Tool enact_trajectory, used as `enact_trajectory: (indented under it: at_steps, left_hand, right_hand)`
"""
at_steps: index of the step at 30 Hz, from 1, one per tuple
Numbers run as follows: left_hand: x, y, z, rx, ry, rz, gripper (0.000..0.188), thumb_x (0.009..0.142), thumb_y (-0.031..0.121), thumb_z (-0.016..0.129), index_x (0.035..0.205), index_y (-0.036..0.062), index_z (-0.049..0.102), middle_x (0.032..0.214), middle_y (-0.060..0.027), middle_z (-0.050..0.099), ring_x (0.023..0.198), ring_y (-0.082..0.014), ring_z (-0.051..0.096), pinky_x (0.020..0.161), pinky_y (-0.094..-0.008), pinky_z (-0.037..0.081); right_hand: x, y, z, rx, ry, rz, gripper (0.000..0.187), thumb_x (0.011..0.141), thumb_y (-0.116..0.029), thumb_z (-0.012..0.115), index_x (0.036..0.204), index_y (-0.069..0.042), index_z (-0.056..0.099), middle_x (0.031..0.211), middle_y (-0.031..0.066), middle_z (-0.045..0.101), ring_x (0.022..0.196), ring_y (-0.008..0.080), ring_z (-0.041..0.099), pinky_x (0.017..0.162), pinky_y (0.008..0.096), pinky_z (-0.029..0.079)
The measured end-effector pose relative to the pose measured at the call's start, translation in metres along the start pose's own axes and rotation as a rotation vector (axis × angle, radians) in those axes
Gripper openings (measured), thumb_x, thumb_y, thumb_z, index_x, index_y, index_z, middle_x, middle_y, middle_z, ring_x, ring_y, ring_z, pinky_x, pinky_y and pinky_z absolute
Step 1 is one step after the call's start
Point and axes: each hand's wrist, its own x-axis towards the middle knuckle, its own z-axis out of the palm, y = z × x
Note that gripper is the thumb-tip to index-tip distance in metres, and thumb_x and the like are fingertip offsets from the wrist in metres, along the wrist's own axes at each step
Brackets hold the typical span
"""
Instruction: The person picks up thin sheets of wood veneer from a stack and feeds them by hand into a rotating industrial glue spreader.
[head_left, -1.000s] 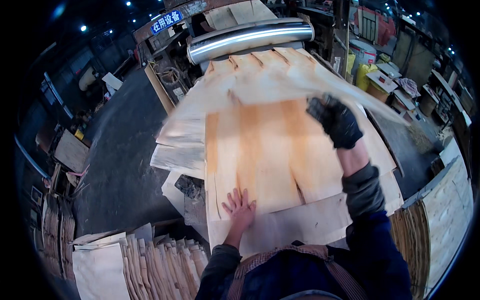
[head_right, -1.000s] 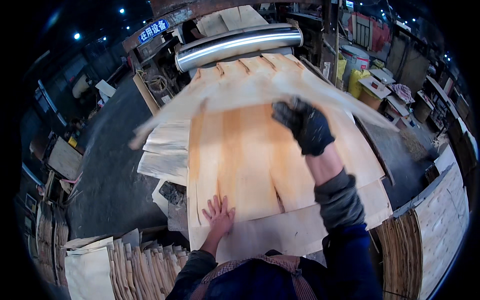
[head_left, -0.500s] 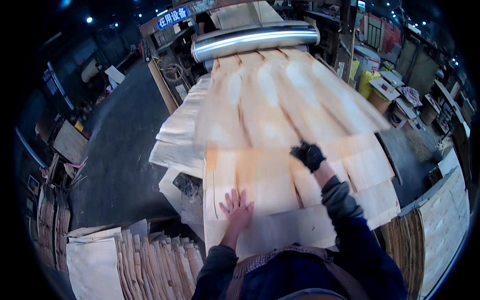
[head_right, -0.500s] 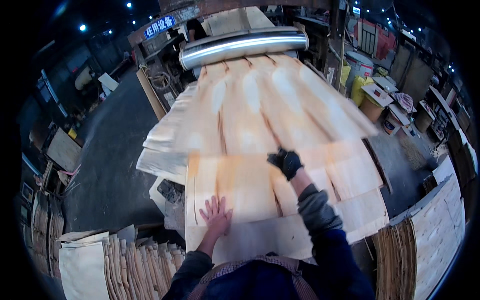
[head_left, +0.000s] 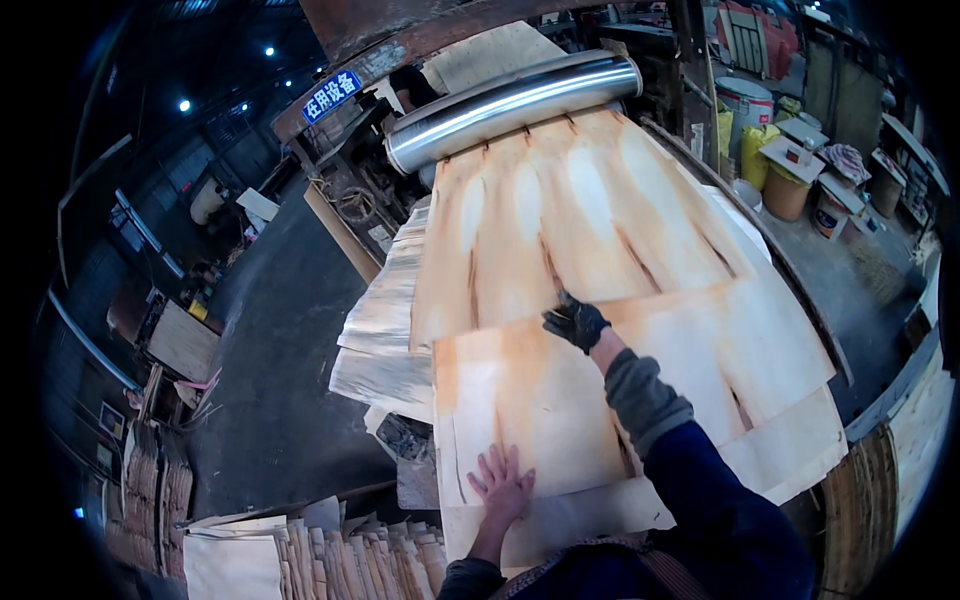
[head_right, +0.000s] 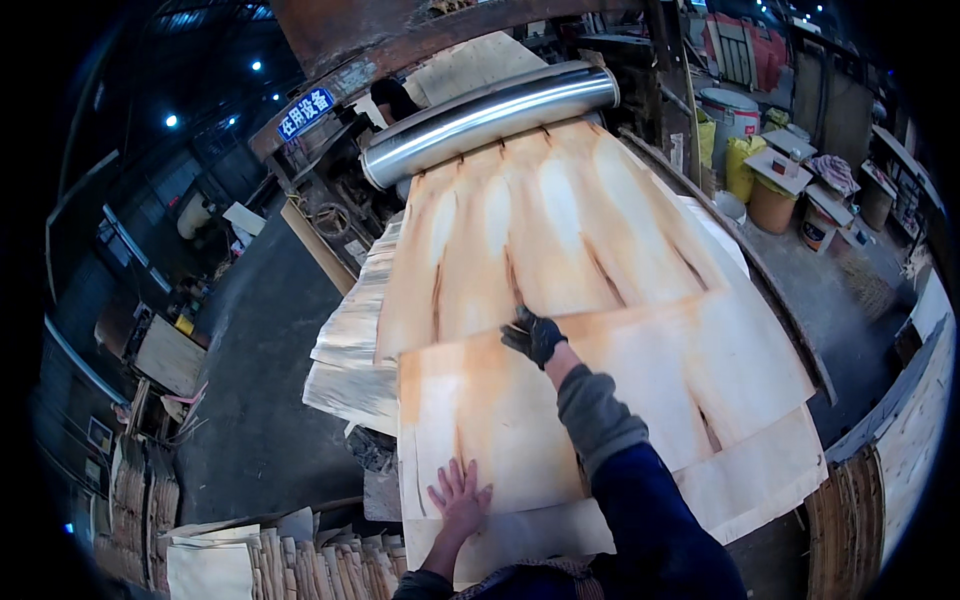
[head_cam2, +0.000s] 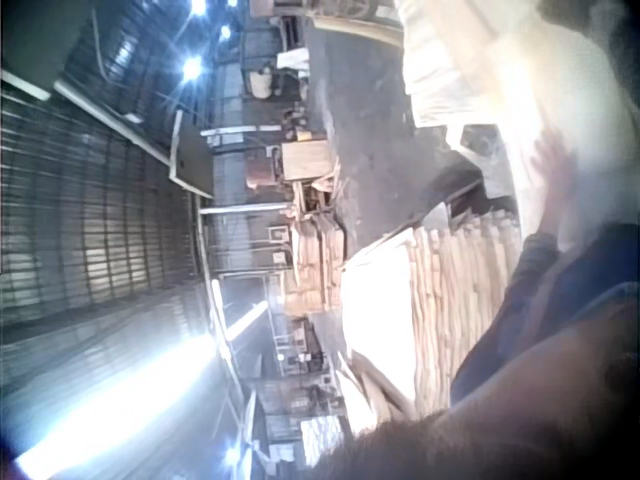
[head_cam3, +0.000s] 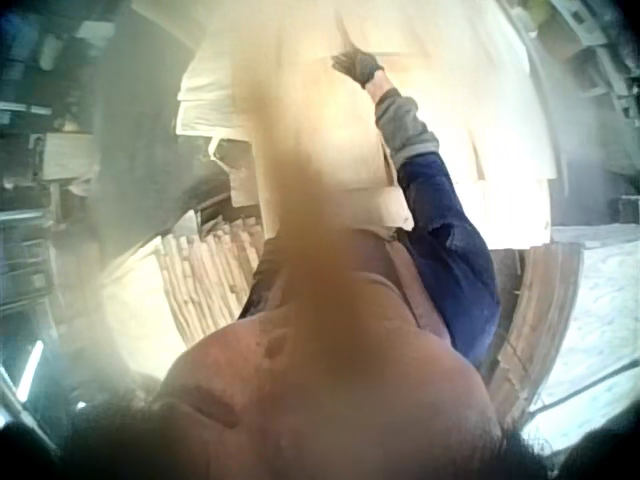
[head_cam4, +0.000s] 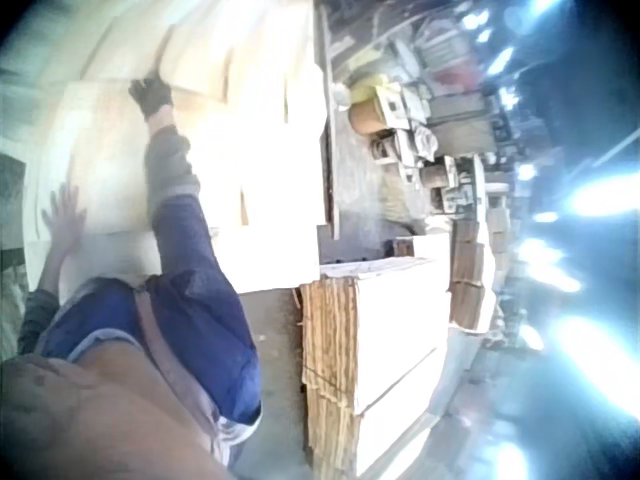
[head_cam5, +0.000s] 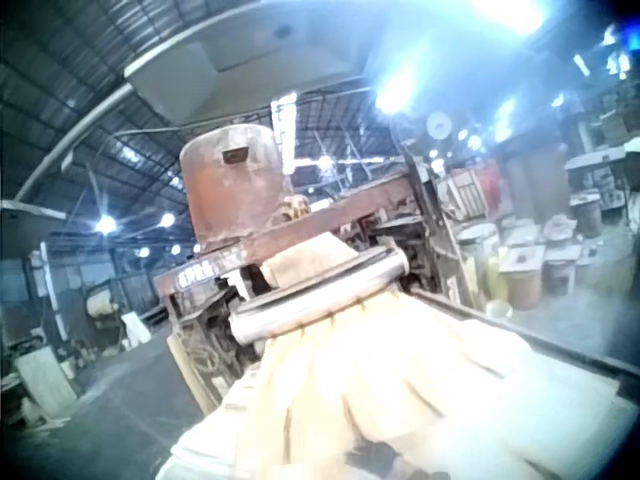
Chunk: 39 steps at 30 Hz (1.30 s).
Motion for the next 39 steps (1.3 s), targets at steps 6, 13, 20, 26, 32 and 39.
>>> enact_trajectory:
  at_steps: [6,13,20,26,32,39]
  left_hand:
    - [0.0,-0.001,0.003,-0.006,0.016,0.015,0.068,0.09,0.053,0.034,0.146,0.0243,0.01,0.152,-0.0139,-0.003,0.138,-0.0396,-0.005,0.102,-0.0637,-0.009]
    - [-0.004,-0.002,0.004,-0.081,0.134,0.074,0.067,0.089,0.051,0.036,0.146,0.0224,0.014,0.151,-0.0156,-0.001,0.137,-0.0408,-0.005,0.102,-0.0635,-0.01]
    - [-0.007,0.0,-0.006,-0.055,0.092,0.058,0.066,0.09,0.047,0.037,0.146,0.0226,0.013,0.152,-0.0143,-0.002,0.138,-0.0383,-0.006,0.103,-0.0615,-0.011]
    - [-0.008,-0.003,-0.024,-0.121,0.042,0.06,0.066,0.088,0.046,0.044,0.144,0.0211,0.021,0.152,-0.0119,0.004,0.139,-0.0348,-0.001,0.105,-0.0593,-0.007]
    - [-0.015,-0.043,-0.051,-0.29,0.116,0.072,0.062,0.082,0.033,0.055,0.138,0.0168,0.034,0.144,-0.0155,0.028,0.134,-0.0326,0.023,0.104,-0.058,0.015]
    - [-0.095,-0.097,-0.042,-0.316,0.391,-0.298,0.064,0.076,0.026,0.065,0.133,0.0093,0.039,0.137,-0.021,0.037,0.127,-0.0357,0.034,0.1,-0.0549,0.027]
  right_hand:
    - [-0.045,0.006,-0.03,-0.333,-0.09,0.184,0.029,0.093,-0.032,0.043,0.102,-0.008,0.058,0.104,0.0112,0.061,0.098,0.0304,0.059,0.081,0.0476,0.05]
    - [-0.242,0.051,-0.111,-0.292,-0.083,0.193,0.024,0.088,-0.016,0.056,0.11,-0.008,0.053,0.104,0.0141,0.061,0.098,0.0342,0.059,0.081,0.0505,0.05]
    - [-0.343,0.035,-0.165,-0.164,0.013,0.314,0.031,0.087,-0.019,0.056,0.111,0.0,0.055,0.11,0.0188,0.06,0.107,0.0376,0.054,0.093,0.0544,0.042]
    - [-0.338,0.043,-0.166,0.058,-0.171,0.089,0.028,0.083,-0.024,0.062,0.095,0.002,0.06,0.104,0.0223,0.06,0.104,0.0355,0.054,0.098,0.0525,0.038]
    - [-0.331,0.026,-0.117,-0.336,0.196,-0.04,0.035,0.084,-0.03,0.063,0.094,0.003,0.059,0.076,0.0177,0.063,0.068,0.0298,0.063,0.068,0.0384,0.055]
    - [-0.292,0.015,-0.108,-0.367,0.155,-0.098,0.03,0.087,-0.025,0.059,0.09,0.005,0.059,0.076,0.0165,0.063,0.068,0.0258,0.063,0.067,0.0379,0.055]
